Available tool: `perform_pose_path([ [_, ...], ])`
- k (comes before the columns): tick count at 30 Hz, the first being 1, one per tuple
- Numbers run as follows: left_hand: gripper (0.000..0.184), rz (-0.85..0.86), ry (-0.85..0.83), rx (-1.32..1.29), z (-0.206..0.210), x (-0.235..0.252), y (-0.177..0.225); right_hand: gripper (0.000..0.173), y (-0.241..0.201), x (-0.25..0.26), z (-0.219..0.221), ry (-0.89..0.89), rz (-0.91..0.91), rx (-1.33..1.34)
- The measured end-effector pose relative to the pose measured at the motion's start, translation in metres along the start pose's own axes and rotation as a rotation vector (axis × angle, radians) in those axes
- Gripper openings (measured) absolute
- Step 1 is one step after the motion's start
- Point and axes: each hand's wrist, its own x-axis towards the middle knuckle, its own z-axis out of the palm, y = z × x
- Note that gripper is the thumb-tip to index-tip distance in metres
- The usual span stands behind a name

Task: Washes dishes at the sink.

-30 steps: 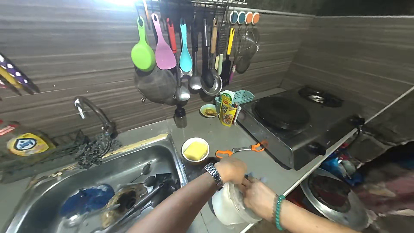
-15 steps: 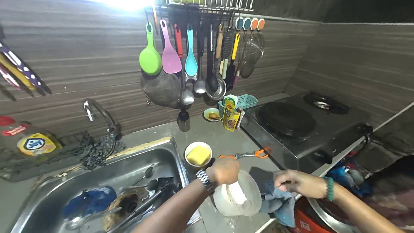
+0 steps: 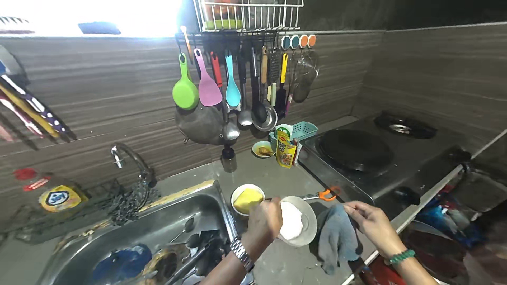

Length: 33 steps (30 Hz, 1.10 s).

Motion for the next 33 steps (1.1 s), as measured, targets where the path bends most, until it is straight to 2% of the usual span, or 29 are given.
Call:
perform_pose_path([
  [2, 0.041, -0.027, -0.036, 0.031, -0.001, 0.0, 0.006, 0.013, -0.006, -0.004, 0.008, 0.05, 0.133, 0.269],
  [3, 0.04, -0.025, -0.049, 0.051, 0.0, 0.0, 0.008, 0.011, -0.012, -0.01, 0.014, 0.093, 0.13, 0.337],
  [4, 0.04, -0.017, -0.064, 0.068, 0.0, 0.001, 0.011, 0.011, -0.016, -0.016, 0.021, 0.148, 0.049, 0.336],
  [6, 0.039, 0.013, -0.089, 0.098, 0.002, 0.002, 0.018, 0.018, -0.017, -0.028, 0.038, 0.252, -0.315, 0.106],
  [8, 0.035, 0.058, -0.101, 0.14, 0.006, 0.003, 0.027, 0.025, -0.004, -0.029, 0.053, 0.263, -0.698, -0.267],
  [10, 0.032, 0.089, -0.125, 0.168, 0.006, 0.005, 0.038, 0.022, 0.007, -0.026, 0.062, 0.141, -0.849, -0.571],
  [12, 0.031, 0.11, -0.156, 0.191, 0.004, 0.008, 0.047, 0.019, 0.007, -0.024, 0.064, -0.008, -0.801, -0.787],
  [14, 0.03, 0.129, -0.187, 0.214, 0.003, 0.01, 0.053, 0.023, -0.01, -0.025, 0.06, -0.198, -0.669, -0.945],
  [17, 0.029, 0.151, -0.208, 0.23, 0.004, 0.011, 0.059, 0.032, -0.043, -0.02, 0.058, -0.597, -0.412, -1.096],
  [19, 0.029, 0.166, -0.2, 0.241, 0.004, 0.01, 0.061, 0.032, -0.055, -0.016, 0.058, -0.75, -0.34, -1.133],
  [21, 0.028, 0.171, -0.189, 0.256, 0.004, 0.009, 0.063, 0.026, -0.055, -0.013, 0.053, -0.799, -0.36, -1.075],
  [24, 0.027, 0.161, -0.182, 0.267, 0.005, 0.01, 0.063, 0.023, -0.046, -0.006, 0.037, -0.898, -0.361, -0.846],
  [26, 0.027, 0.144, -0.178, 0.257, 0.005, 0.011, 0.063, 0.022, -0.03, -0.003, 0.022, -0.949, -0.393, -0.572],
  [28, 0.027, 0.097, -0.163, 0.213, 0.003, 0.011, 0.055, 0.023, -0.005, -0.002, 0.004, -0.905, -0.431, -0.255],
  [30, 0.031, 0.011, -0.136, 0.109, 0.0, 0.017, 0.036, 0.025, 0.024, -0.006, -0.012, -0.686, -0.394, -0.036],
  [33, 0.037, -0.082, -0.087, -0.181, 0.005, 0.034, 0.001, 0.024, 0.049, -0.019, -0.012, -0.176, -0.116, 0.237],
])
